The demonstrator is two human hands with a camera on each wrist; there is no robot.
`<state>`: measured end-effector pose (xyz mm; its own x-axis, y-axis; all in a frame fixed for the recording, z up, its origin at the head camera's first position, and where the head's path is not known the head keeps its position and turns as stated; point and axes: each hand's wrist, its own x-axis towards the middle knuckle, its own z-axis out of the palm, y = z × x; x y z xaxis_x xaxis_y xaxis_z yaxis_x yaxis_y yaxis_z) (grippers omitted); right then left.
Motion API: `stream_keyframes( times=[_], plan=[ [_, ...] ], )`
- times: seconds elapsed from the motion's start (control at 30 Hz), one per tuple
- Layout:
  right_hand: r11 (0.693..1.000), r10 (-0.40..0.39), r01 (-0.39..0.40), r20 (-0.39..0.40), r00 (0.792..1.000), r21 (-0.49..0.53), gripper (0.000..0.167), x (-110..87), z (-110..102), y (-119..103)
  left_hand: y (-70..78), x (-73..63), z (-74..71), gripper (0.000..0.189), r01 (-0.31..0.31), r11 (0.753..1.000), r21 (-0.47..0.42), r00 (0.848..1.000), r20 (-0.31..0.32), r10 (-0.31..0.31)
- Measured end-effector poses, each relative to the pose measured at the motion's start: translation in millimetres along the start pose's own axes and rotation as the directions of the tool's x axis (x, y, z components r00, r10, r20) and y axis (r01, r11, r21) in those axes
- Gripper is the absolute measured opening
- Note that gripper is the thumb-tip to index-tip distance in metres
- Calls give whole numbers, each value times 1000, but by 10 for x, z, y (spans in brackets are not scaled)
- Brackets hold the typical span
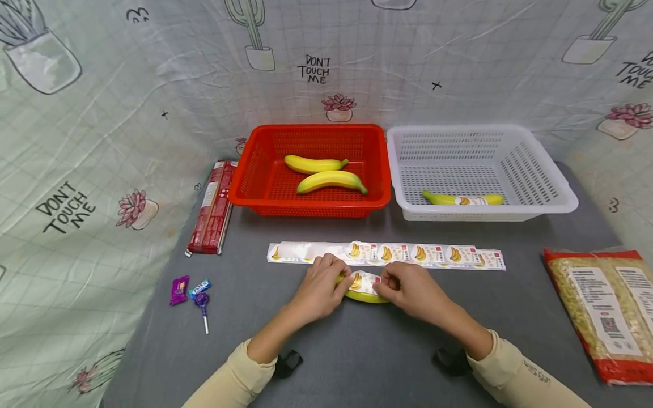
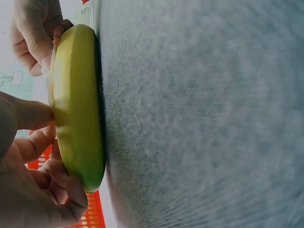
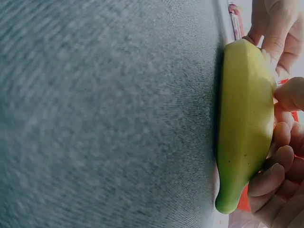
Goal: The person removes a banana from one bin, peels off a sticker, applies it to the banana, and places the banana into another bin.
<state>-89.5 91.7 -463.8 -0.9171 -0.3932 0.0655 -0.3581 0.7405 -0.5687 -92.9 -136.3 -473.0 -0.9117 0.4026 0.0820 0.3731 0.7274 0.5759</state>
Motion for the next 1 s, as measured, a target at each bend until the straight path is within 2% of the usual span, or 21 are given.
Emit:
stream_keyframes(
  times=[0.17, 0.3, 0.47, 0.57, 0.87, 1.0],
  plan=[
    [1000, -7, 7, -33, 999, -6, 25, -14, 26, 18, -37, -14, -7, 19, -60, 998, -18, 998, -37, 59],
    [1000, -17, 17, -54, 998, -1, 24, -21, 30, 22, -40, -32, -43, 25, -91, 996, -27, 996, -7, 91],
    [1000, -14, 14, -56, 998, 5, 23, -27, 33, 29, -56, -20, -66, 29, -80, 996, -29, 992, 95, 83],
    [1000, -15, 15, -60, 998, 6, 21, -37, 40, 34, -74, -4, -69, 30, -79, 996, -37, 989, 126, 83],
    [1000, -17, 19, -120, 993, 13, 22, -114, 32, 11, -75, -12, -71, 29, -71, 996, -45, 987, 144, 77],
    [998, -61, 58, -92, 994, -36, 19, -110, 46, -16, -63, -19, -83, 28, -75, 996, -53, 987, 138, 81]
  ],
)
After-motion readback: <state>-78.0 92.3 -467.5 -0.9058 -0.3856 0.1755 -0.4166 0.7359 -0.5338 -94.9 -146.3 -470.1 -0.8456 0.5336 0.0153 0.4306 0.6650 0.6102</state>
